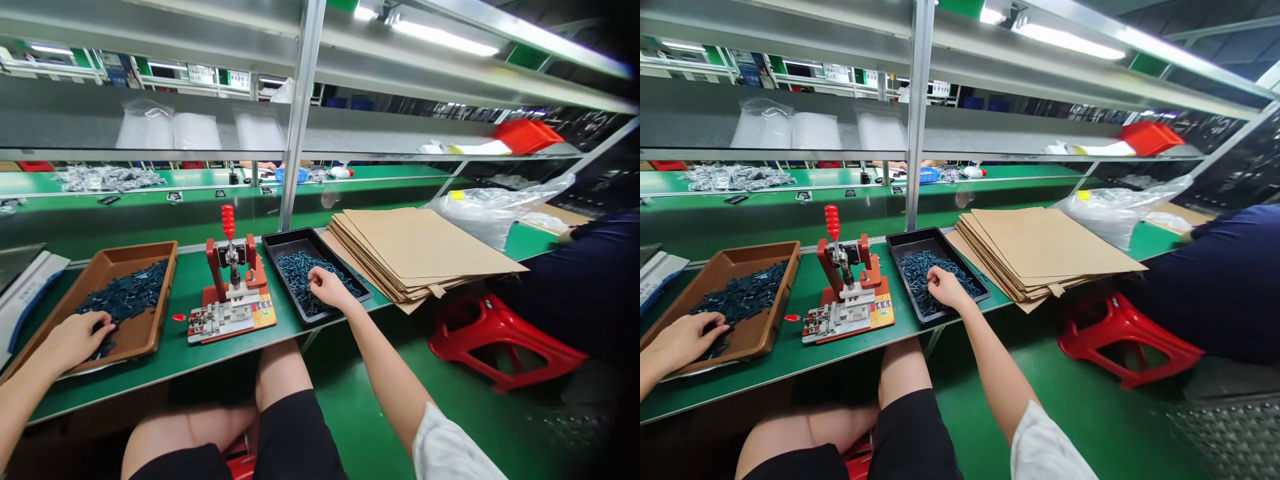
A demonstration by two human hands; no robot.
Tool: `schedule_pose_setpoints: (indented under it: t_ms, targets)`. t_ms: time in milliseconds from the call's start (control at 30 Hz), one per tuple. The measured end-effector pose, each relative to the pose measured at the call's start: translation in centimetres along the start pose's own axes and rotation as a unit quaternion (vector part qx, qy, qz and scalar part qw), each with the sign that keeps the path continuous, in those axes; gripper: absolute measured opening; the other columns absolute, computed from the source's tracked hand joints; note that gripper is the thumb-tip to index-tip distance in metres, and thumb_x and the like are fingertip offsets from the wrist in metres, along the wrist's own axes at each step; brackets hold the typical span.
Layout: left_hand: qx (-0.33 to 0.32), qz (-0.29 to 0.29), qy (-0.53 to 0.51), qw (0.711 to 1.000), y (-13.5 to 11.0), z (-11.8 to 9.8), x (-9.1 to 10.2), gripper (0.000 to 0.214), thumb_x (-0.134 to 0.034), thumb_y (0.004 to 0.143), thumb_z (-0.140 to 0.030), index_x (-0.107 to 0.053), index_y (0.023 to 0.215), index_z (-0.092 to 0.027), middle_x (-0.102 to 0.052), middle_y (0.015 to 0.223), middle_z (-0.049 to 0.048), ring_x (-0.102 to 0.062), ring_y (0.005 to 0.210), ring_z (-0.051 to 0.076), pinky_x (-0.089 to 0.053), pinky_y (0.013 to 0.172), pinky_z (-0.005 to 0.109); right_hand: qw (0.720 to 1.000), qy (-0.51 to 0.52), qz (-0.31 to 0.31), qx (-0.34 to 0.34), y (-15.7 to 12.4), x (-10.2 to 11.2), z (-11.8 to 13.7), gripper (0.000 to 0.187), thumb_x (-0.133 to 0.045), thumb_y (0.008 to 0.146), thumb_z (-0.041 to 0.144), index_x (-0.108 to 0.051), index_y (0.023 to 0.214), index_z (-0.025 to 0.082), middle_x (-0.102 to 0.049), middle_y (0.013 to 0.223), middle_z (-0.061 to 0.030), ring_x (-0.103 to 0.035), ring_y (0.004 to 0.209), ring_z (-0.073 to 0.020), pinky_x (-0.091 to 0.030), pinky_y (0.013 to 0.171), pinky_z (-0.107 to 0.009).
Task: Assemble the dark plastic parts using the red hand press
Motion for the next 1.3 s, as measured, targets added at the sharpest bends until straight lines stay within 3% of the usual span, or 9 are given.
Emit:
schedule_pose_setpoints:
  t_ms: [100, 167, 300, 367, 500, 600, 733, 900, 1300]
  targets:
    - [0.012, 0.001, 0.054, 0.998, -0.6, -0.8, 1.0, 0.037, -0.045, 0.071, -0.059, -0.060, 0.078, -0.025, -0.069, 0.071, 0.0043, -0.068, 0.076, 0.032, -0.057, 0.078, 0.050, 0.998, 0.065, -0.007, -0.014, -0.1, 0.0, 0.2, 0.017, -0.050, 0.079, 0.025, -0.064, 0.087, 0.020, -0.060, 0.070, 0.0015, -0.055, 0.065, -0.0152, -0.045, 0.066, -0.028]
    - [0.008, -0.073, 0.037, 0.997, -1.7, -2.4, 3.1, 0.034, -0.041, 0.079, -0.055, -0.058, 0.086, -0.026, -0.071, 0.088, 0.0032, -0.068, 0.096, 0.034, -0.054, 0.089, 0.054, 0.989, 0.143, -0.011, -0.027, -0.8, -0.4, 1.0, 0.017, -0.053, 0.081, 0.030, -0.064, 0.087, 0.019, -0.060, 0.069, 0.0009, -0.056, 0.064, -0.0156, -0.046, 0.063, -0.028]
    - [0.032, -0.149, -0.021, 0.988, -4.9, -7.7, 5.0, 0.026, -0.041, 0.088, -0.043, -0.059, 0.098, -0.027, -0.069, 0.092, -0.0039, -0.066, 0.101, 0.026, -0.052, 0.098, 0.048, 0.976, 0.216, 0.003, 0.027, -3.5, -2.9, 6.0, 0.012, -0.061, 0.082, 0.031, -0.062, 0.088, 0.020, -0.060, 0.076, -0.0002, -0.057, 0.068, -0.0157, -0.047, 0.063, -0.028]
    - [0.009, -0.106, -0.076, 0.991, -6.0, -11.9, 3.1, 0.030, -0.044, 0.088, -0.040, -0.064, 0.102, -0.023, -0.071, 0.092, 0.0002, -0.068, 0.093, 0.023, -0.054, 0.094, 0.042, 0.977, 0.195, 0.025, 0.086, -5.2, -4.9, 9.2, 0.007, -0.057, 0.087, 0.026, -0.062, 0.088, 0.021, -0.063, 0.085, -0.0032, -0.059, 0.078, -0.0173, -0.050, 0.071, -0.030]
    - [-0.006, 0.062, -0.212, 0.975, -7.1, -18.8, -4.4, 0.046, -0.051, 0.088, -0.044, -0.062, 0.125, -0.019, -0.073, 0.093, 0.0038, -0.069, 0.077, 0.018, -0.056, 0.081, 0.032, 0.973, 0.152, 0.029, 0.173, -7.2, -9.3, 12.4, 0.014, -0.050, 0.092, 0.021, -0.064, 0.095, 0.022, -0.066, 0.095, -0.0072, -0.061, 0.089, -0.0202, -0.051, 0.083, -0.035]
    - [0.001, 0.085, -0.215, 0.973, -6.5, -21.6, -7.9, 0.038, -0.056, 0.087, -0.045, -0.071, 0.110, -0.019, -0.075, 0.088, 0.0047, -0.068, 0.076, 0.020, -0.055, 0.077, 0.032, 0.978, 0.151, -0.037, 0.140, -6.7, -11.3, 10.3, 0.018, -0.048, 0.092, 0.022, -0.066, 0.096, 0.021, -0.068, 0.092, -0.0079, -0.063, 0.087, -0.0209, -0.053, 0.083, -0.036]
    - [-0.116, 0.077, -0.104, 0.985, -5.2, -25.8, -10.1, 0.026, -0.054, 0.088, -0.034, -0.076, 0.089, -0.020, -0.074, 0.099, 0.0086, -0.063, 0.097, 0.027, -0.050, 0.089, 0.040, 0.972, 0.221, -0.073, 0.014, -5.6, -13.0, 6.0, 0.021, -0.053, 0.090, 0.029, -0.067, 0.102, 0.020, -0.071, 0.094, -0.0082, -0.067, 0.082, -0.0206, -0.056, 0.074, -0.033]
    - [-0.140, 0.082, -0.043, 0.986, -4.7, -27.6, -11.8, 0.022, -0.054, 0.085, -0.022, -0.075, 0.087, -0.018, -0.071, 0.106, 0.0128, -0.060, 0.105, 0.031, -0.047, 0.094, 0.045, 0.974, 0.216, -0.065, -0.001, -5.5, -13.0, 5.9, 0.014, -0.058, 0.087, 0.030, -0.068, 0.089, 0.021, -0.071, 0.089, -0.0065, -0.066, 0.079, -0.0203, -0.055, 0.074, -0.033]
    - [-0.130, 0.123, 0.021, 0.984, -3.9, -27.9, -12.7, 0.022, -0.062, 0.084, -0.031, -0.077, 0.093, -0.017, -0.073, 0.101, 0.0126, -0.064, 0.102, 0.031, -0.048, 0.092, 0.041, 0.979, 0.204, -0.026, -0.005, -3.1, -13.8, 6.5, 0.012, -0.058, 0.084, 0.029, -0.066, 0.083, 0.021, -0.066, 0.085, -0.0043, -0.061, 0.076, -0.0181, -0.052, 0.075, -0.031]
Point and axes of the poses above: each hand's wrist, its own y-axis towards the middle knuckle, its own x-axis out of the back of the hand, z = x × y, the point moved 9 cm from there along y, towards the middle knuckle
